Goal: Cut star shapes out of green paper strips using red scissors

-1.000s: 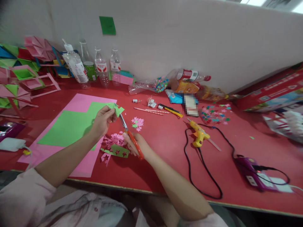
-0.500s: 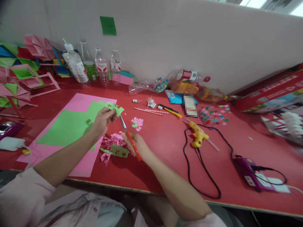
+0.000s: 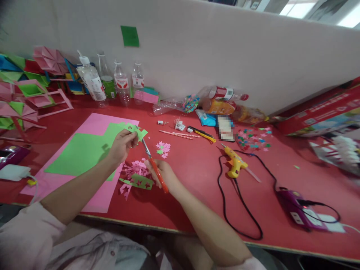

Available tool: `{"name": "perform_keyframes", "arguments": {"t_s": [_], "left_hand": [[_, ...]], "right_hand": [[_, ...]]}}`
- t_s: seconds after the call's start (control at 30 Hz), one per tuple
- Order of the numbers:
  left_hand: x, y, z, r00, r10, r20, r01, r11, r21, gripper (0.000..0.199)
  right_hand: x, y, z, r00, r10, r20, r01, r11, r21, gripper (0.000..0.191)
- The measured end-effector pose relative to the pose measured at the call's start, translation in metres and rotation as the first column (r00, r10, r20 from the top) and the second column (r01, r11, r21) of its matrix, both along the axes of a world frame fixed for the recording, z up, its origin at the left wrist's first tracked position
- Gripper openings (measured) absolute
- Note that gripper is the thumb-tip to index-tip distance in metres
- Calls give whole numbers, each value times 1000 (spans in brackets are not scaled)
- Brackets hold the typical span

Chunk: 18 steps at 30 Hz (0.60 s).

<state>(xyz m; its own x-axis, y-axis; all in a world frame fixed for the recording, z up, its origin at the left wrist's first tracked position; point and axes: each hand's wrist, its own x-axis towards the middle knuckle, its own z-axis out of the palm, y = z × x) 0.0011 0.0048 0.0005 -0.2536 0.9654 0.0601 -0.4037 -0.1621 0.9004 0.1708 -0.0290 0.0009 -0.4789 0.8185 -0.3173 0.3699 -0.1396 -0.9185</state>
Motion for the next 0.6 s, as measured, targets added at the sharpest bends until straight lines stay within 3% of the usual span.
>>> {"name": "perform_keyframes", "arguments": {"t_s": [0.43,0.6], "left_hand": [[-8,1,2,999,-34,16,34,998,45,22],[-13,4,6,995,20,102,-26,998,61,17]], "right_hand": [[3,3,-3,999,-42,8,42,999,-18,41],[4,3,1,998,-54,23,54,999,6,42]]}}
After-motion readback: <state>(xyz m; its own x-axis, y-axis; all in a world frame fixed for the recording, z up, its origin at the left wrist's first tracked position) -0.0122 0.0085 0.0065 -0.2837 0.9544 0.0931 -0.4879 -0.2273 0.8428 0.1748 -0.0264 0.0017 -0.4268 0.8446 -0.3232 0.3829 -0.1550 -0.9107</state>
